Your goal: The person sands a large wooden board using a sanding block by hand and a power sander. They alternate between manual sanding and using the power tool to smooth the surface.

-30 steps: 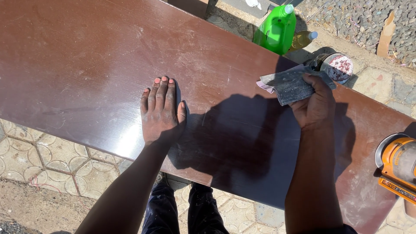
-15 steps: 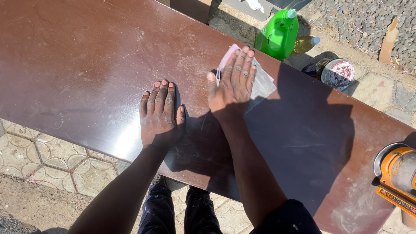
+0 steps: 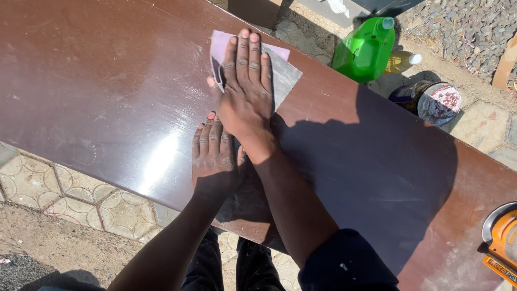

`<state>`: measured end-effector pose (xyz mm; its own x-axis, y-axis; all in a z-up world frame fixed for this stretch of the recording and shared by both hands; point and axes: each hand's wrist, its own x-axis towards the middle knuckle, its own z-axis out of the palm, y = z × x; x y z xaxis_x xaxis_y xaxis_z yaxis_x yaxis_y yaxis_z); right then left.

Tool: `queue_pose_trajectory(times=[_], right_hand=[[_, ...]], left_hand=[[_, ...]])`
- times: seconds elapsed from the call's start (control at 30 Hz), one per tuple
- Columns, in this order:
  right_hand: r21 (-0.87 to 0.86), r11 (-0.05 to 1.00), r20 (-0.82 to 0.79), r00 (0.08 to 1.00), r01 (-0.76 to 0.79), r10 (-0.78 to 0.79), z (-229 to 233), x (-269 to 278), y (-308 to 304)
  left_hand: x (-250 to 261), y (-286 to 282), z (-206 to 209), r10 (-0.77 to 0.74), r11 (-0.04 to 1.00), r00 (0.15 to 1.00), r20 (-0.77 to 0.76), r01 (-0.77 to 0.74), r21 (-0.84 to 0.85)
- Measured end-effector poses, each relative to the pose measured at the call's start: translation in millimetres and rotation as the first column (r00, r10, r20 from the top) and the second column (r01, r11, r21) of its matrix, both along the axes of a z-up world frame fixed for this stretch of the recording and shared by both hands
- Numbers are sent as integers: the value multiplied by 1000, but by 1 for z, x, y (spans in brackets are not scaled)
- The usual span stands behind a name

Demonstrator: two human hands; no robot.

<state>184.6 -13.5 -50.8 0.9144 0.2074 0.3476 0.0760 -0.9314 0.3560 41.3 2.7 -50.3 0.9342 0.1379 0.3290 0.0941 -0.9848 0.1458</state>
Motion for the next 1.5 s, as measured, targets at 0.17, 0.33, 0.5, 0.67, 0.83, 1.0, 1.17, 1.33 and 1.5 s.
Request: queue_pose_trajectory(times=[0.17,0.33,0.5,0.67,0.83,1.0,1.17,1.33,1.5], right_hand=[[307,915,-453,805,-263,383,30,16,-74],[436,797,-527,836,419,-151,29,-13,-255],[452,711,-518,807,539,-282,47,5,-163],[435,889,-551,823,141,139,26,31,49],[463,860,-424,798,-216,428,25,15,-46],[506,634,-432,808,585,-400,18,-18,-91],[511,788,-74,896,-343,438,-4,-48,129],[492,867,-487,850,78,200,24,-36,-17],[552,668,-381,864,499,-330,-7,-9,-70]], left_hand=[[-1,1,-7,45,999,991,123,-48,21],[0,8,0,23,996,996,81,-17,-83],[3,18,3,20,975,1000,15,-16,-223],[-7,49,7,-10,852,1000,-5,6,-523],[1,202,42,152,873,987,-40,-154,-464],[4,235,28,92,973,996,-3,-90,-214],[-3,231,22,85,944,992,-97,-111,-311],[32,214,9,77,990,995,64,-68,-123],[30,216,27,116,971,993,12,-111,-212]])
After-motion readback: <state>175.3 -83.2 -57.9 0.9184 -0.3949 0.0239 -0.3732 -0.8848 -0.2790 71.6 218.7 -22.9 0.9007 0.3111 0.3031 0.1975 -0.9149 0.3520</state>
